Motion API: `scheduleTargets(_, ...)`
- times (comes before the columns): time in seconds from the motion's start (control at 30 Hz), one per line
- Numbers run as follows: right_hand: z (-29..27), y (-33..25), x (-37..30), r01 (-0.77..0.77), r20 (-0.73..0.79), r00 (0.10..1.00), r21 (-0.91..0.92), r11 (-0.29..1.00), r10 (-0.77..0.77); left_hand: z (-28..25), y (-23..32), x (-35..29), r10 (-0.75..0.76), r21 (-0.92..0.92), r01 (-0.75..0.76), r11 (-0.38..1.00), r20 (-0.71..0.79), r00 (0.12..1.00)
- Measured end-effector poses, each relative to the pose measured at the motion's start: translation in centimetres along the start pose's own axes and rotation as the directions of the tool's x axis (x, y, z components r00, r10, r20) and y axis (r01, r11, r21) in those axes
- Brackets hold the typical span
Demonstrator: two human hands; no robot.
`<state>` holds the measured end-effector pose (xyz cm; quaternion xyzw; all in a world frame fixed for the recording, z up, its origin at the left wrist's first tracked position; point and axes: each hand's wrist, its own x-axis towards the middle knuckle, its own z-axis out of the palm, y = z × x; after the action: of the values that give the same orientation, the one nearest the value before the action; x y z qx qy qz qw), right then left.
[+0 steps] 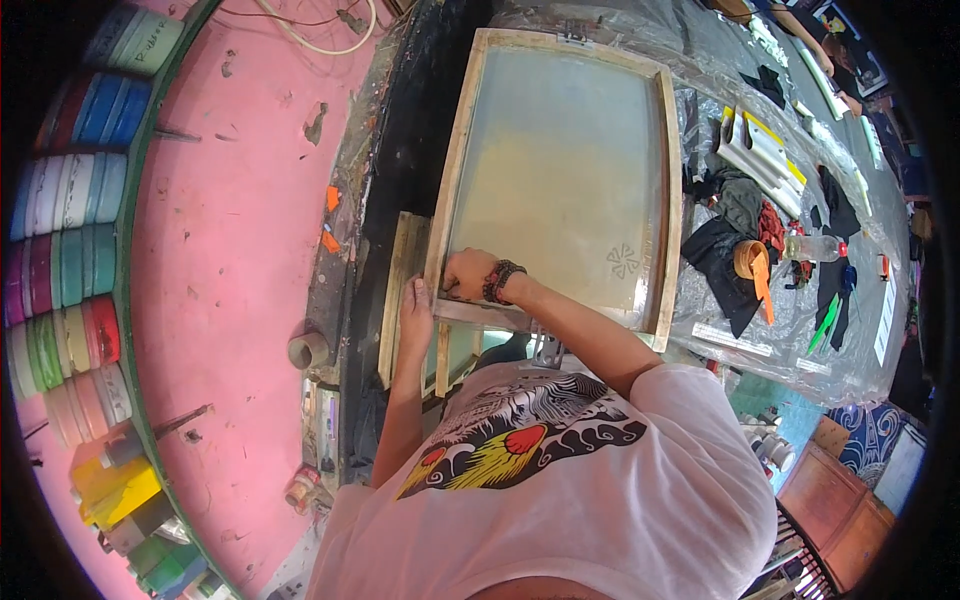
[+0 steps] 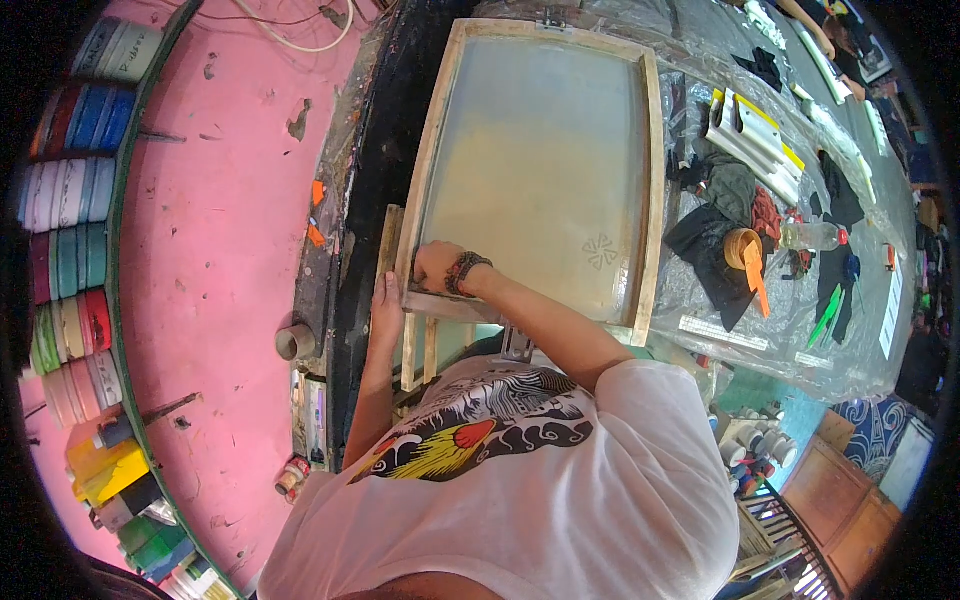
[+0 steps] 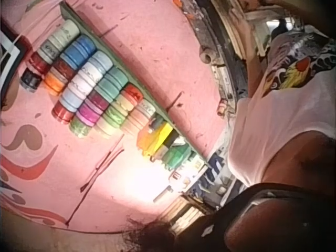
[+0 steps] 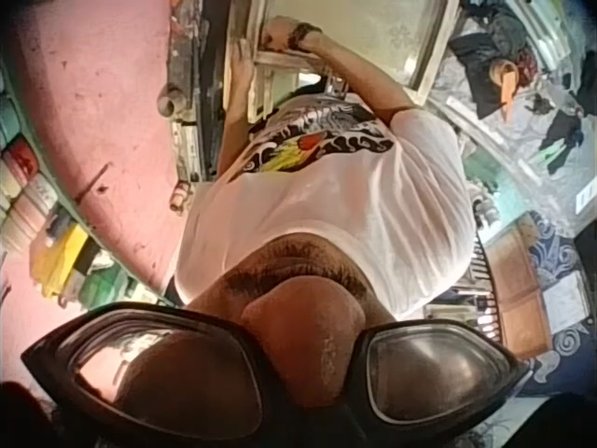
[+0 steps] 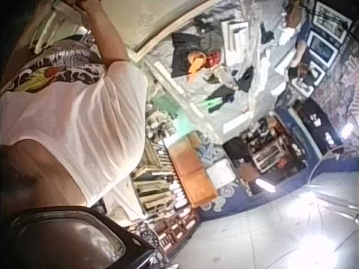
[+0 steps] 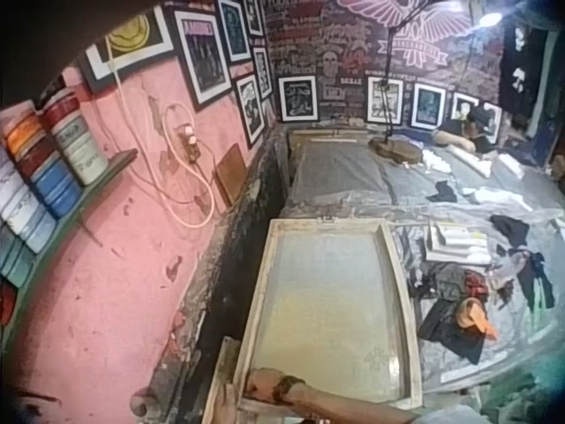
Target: Wiping a screen printing frame, spreading emulsion or ink with a squeegee, and applying tape to the edges.
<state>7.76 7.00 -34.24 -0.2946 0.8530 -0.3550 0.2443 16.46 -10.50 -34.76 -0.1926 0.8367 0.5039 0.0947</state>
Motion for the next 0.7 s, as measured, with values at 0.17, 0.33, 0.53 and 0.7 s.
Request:
scheduleTargets(0.17, 0.4, 0.0, 0.5, 0.118, 0.021, 0.993, -0.072, 0.990, -0.117, -0.1, -1.8, 0.6, -0.014, -0.063, 0.016, 0.998, 0.029, 0.999)
scheduleTargets(0.33, 0.9, 0.6, 0.0, 0.156, 0.002, 0.988, -0.118, 0.981, -0.157, -0.1, 0.0, 0.0, -0.002, -0.014, 0.002, 1.000, 0.020, 1.000)
scheduleTargets(0.53, 0.5, 1.1, 0.0, 0.151, 0.023, 0.989, -0.134, 0.979, -0.149, 0.0, -0.8, 0.5, 0.045, -0.026, -0.044, 0.999, 0.016, 0.999)
scheduleTargets(0.7, 0.4, 1.1, -0.6, 0.175, -0.025, 0.983, -0.194, 0.965, -0.183, -0.1, -1.5, 0.4, 0.096, -0.047, -0.095, 0.994, 0.027, 0.995)
